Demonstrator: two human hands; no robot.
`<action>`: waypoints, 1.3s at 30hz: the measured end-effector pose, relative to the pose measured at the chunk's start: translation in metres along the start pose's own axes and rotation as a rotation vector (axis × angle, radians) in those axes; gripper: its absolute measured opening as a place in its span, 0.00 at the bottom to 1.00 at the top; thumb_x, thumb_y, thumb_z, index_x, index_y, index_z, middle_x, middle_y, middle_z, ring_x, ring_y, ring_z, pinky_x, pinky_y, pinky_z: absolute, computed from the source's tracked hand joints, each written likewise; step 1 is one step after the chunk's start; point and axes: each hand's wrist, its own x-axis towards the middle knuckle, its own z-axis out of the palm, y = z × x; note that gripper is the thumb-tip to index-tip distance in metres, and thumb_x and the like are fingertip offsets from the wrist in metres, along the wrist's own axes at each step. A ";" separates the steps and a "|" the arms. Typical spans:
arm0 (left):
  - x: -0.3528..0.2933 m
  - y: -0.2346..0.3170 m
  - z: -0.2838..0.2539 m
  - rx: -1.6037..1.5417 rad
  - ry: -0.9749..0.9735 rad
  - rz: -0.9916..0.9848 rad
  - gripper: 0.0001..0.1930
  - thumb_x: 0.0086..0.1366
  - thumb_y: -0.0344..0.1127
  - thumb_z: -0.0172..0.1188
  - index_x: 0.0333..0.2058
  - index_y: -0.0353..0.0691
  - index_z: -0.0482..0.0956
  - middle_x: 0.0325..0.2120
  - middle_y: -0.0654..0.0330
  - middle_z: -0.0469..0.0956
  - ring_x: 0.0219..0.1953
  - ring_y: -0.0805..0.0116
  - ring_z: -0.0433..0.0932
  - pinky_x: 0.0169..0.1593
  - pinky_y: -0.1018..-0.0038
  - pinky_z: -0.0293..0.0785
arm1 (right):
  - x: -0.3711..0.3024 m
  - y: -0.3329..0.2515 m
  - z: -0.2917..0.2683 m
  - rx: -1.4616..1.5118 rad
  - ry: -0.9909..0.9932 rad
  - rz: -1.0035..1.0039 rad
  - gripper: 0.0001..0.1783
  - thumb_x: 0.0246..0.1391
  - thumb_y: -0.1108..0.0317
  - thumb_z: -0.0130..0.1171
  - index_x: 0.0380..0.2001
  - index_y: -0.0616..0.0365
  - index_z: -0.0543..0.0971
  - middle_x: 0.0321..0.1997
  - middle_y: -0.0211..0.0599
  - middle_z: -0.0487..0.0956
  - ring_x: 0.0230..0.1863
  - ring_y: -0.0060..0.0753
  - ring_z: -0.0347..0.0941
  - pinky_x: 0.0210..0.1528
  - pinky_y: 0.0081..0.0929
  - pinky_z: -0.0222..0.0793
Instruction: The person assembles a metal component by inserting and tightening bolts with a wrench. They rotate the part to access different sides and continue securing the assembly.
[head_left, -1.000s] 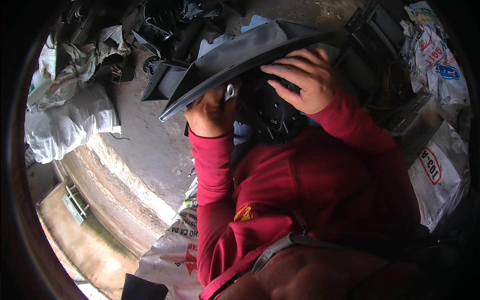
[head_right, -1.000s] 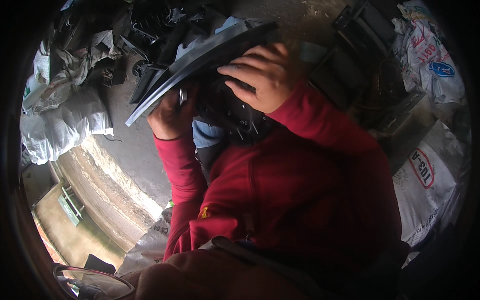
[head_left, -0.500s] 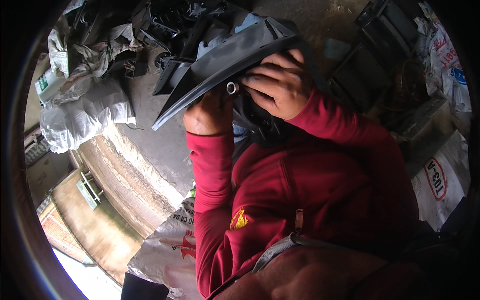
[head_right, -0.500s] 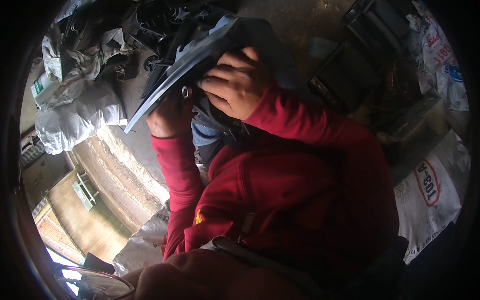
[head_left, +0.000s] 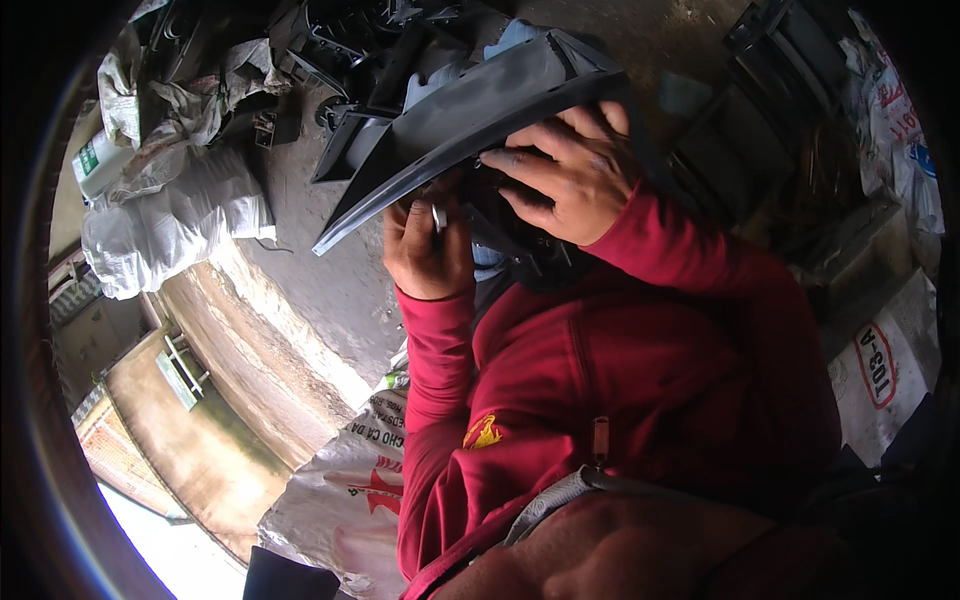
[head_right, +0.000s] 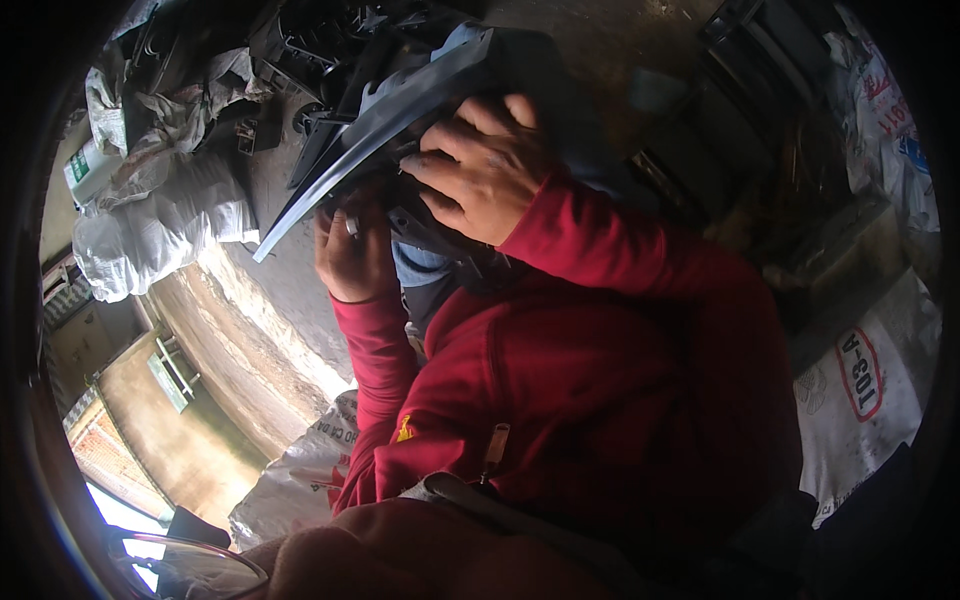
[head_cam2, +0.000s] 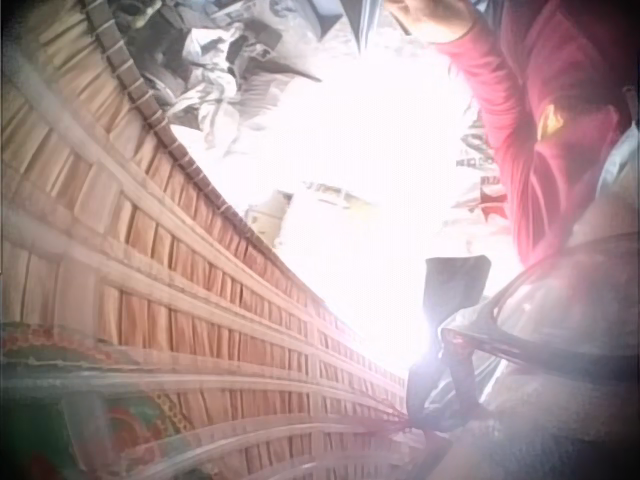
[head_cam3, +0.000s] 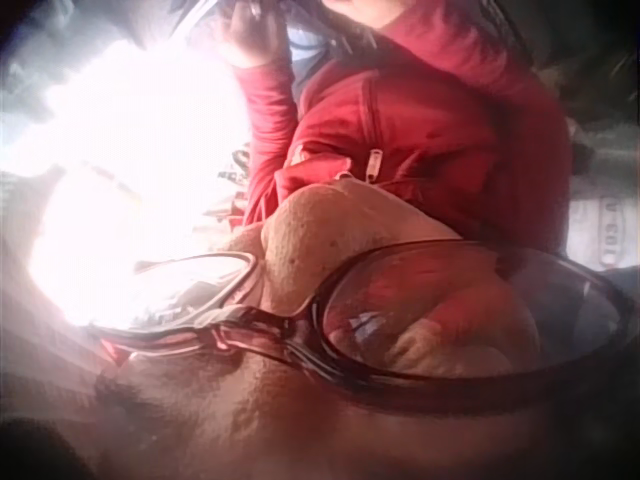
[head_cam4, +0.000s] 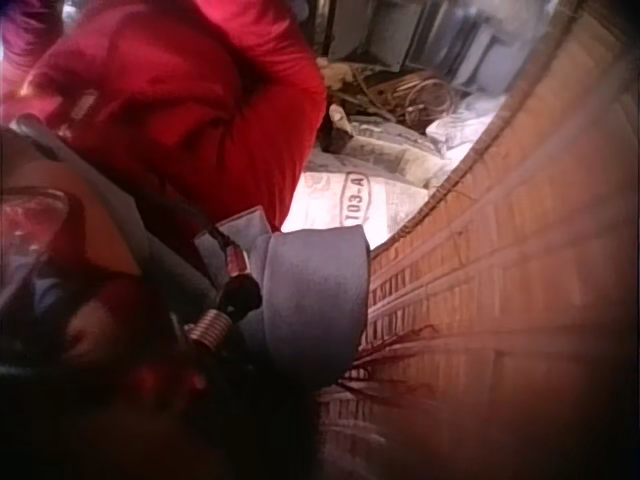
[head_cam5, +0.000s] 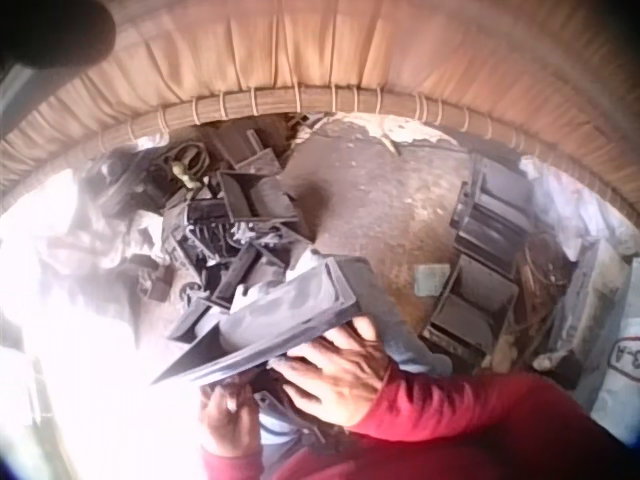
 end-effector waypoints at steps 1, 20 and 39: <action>0.001 0.002 -0.004 -0.009 -0.033 -0.010 0.11 0.60 0.25 0.59 0.42 0.38 0.81 0.32 0.59 0.83 0.30 0.64 0.82 0.37 0.70 0.78 | 0.001 -0.001 0.001 -0.003 0.013 -0.003 0.15 0.38 0.60 0.67 0.35 0.40 0.83 0.40 0.14 0.75 0.48 0.25 0.66 0.49 0.38 0.53; -0.006 0.006 -0.006 -0.185 -0.222 -0.158 0.19 0.57 0.27 0.59 0.49 0.42 0.76 0.34 0.53 0.82 0.35 0.56 0.83 0.36 0.69 0.79 | 0.007 -0.010 0.001 -0.111 -0.055 -0.008 0.19 0.37 0.62 0.69 0.38 0.38 0.81 0.38 0.14 0.74 0.43 0.27 0.65 0.46 0.38 0.53; -0.006 0.006 -0.010 -0.459 -0.304 -0.342 0.17 0.62 0.27 0.57 0.51 0.35 0.74 0.38 0.54 0.81 0.42 0.70 0.80 0.47 0.76 0.73 | 0.008 -0.009 -0.002 -0.149 -0.109 -0.001 0.22 0.38 0.60 0.70 0.42 0.31 0.80 0.39 0.13 0.73 0.44 0.28 0.65 0.46 0.40 0.54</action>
